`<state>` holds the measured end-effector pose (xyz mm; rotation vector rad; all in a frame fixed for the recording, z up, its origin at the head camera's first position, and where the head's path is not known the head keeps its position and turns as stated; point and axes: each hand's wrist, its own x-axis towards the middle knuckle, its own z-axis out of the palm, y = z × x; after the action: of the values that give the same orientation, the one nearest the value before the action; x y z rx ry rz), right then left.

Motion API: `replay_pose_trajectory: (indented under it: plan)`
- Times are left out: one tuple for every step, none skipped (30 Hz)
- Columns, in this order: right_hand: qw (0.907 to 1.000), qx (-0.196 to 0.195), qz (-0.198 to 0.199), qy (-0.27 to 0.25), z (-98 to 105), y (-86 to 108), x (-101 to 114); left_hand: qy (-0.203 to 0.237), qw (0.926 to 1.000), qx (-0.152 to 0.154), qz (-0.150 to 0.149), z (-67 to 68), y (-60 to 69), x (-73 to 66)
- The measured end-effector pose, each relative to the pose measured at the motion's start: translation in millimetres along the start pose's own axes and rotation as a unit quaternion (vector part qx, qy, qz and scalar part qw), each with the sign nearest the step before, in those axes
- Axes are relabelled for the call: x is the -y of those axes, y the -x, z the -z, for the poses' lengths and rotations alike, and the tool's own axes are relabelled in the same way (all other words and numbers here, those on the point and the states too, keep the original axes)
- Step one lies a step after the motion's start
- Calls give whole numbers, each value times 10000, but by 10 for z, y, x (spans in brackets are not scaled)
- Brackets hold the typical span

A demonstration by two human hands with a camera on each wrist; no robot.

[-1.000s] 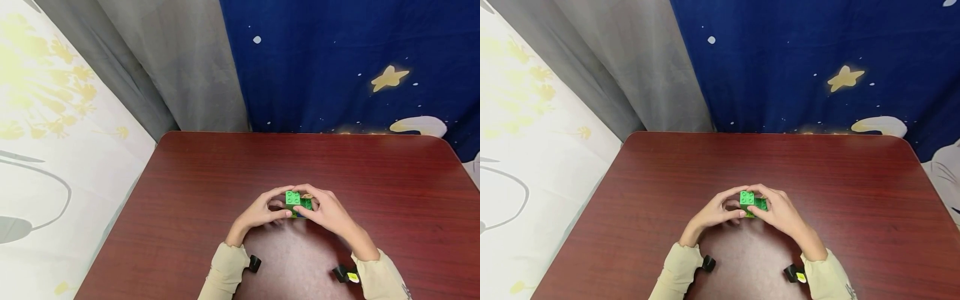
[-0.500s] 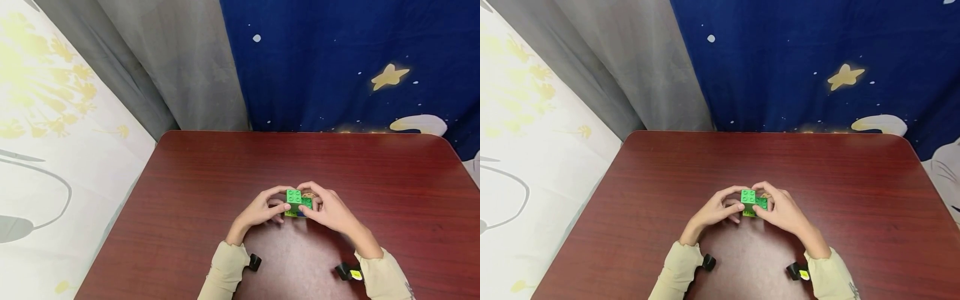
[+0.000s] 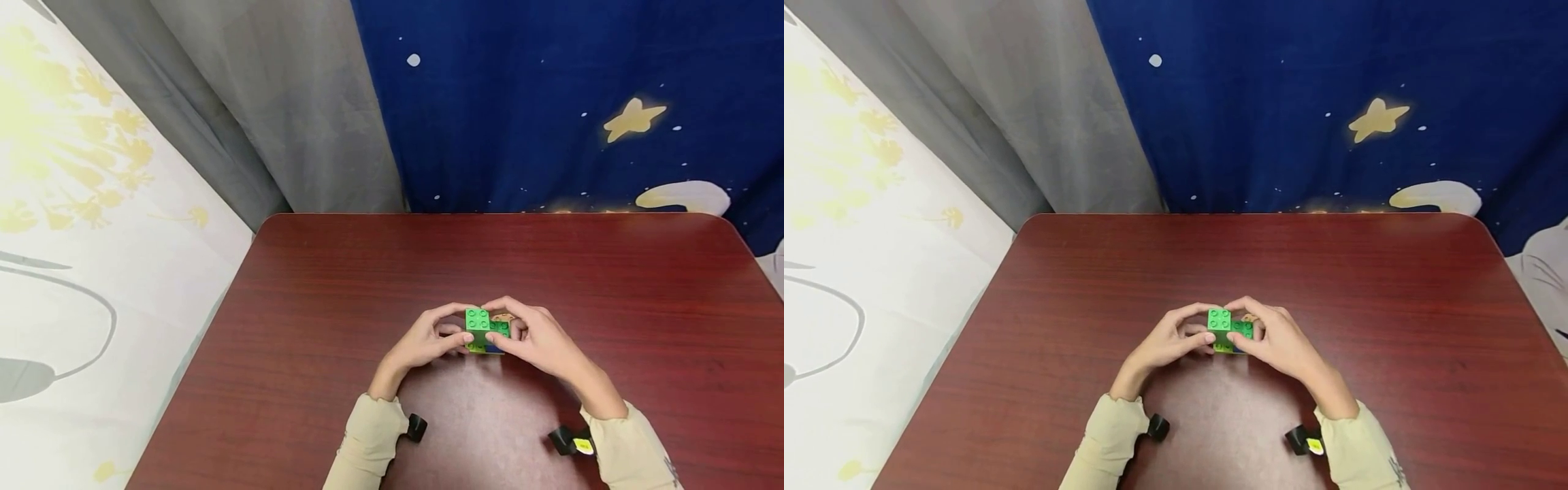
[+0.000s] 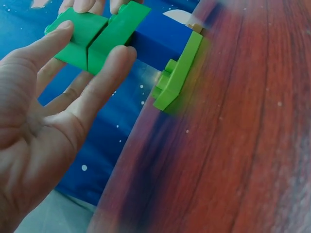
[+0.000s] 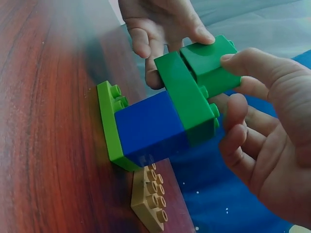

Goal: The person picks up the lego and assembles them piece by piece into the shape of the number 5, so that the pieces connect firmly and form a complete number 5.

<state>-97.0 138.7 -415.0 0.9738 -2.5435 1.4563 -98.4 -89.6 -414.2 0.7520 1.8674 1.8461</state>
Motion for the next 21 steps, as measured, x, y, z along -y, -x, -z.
replay_pose_trajectory:
  plan:
    - [10000,13,2,2,3,-2,0,11,10000,-14,-9,-1,1,3]
    - [10000,29,-2,3,6,-3,0,34,10000,-18,-23,-2,1,6]
    - [10000,40,-3,14,8,-3,0,59,10000,-25,-43,-3,0,9]
    - [10000,53,-6,19,10,-4,1,87,9999,-31,-50,-5,0,11]
    - [10000,61,-9,22,12,-4,3,115,9999,-36,-67,-6,0,13]
    - [10000,60,-4,27,14,-5,4,157,9998,-32,-84,-8,-2,15]
    - [10000,49,-3,31,14,-7,7,205,9997,-36,-102,-8,-3,16]
    - [10000,40,-3,37,15,-9,10,237,9996,-37,-118,-9,-5,17]
    - [10000,27,1,40,16,-12,13,260,9996,-43,-127,-9,-6,17]
    - [10000,16,4,39,17,-14,17,281,9995,-44,-135,-10,-7,16]
    - [10000,2,17,30,18,-18,20,295,9994,-50,-153,-11,-9,15]
    - [10000,-8,36,19,20,-22,22,295,9994,-56,-166,-12,-11,15]
    - [10000,-16,53,2,21,-26,24,282,9994,-68,-180,-12,-12,13]
    - [10000,-25,71,-21,22,-30,25,280,9994,-77,-194,-12,-14,12]
    - [9999,-35,90,-47,23,-34,26,277,9994,-89,-211,-13,-14,12]
    - [9999,-47,105,-72,22,-36,26,271,9993,-108,-230,-14,-15,11]
    - [9999,-67,109,-84,20,-37,25,235,9993,-131,-243,-16,-13,11]
    - [9999,-82,105,-83,15,-35,24,223,9993,-141,-249,-20,-11,12]
    - [9999,-93,103,-72,8,-30,21,211,9994,-141,-252,-24,-6,14]
    - [9999,-98,101,-42,-2,-23,17,191,9994,-142,-243,-30,2,18]
    - [9999,-97,98,-6,-14,-13,13,180,9995,-141,-226,-37,13,22]
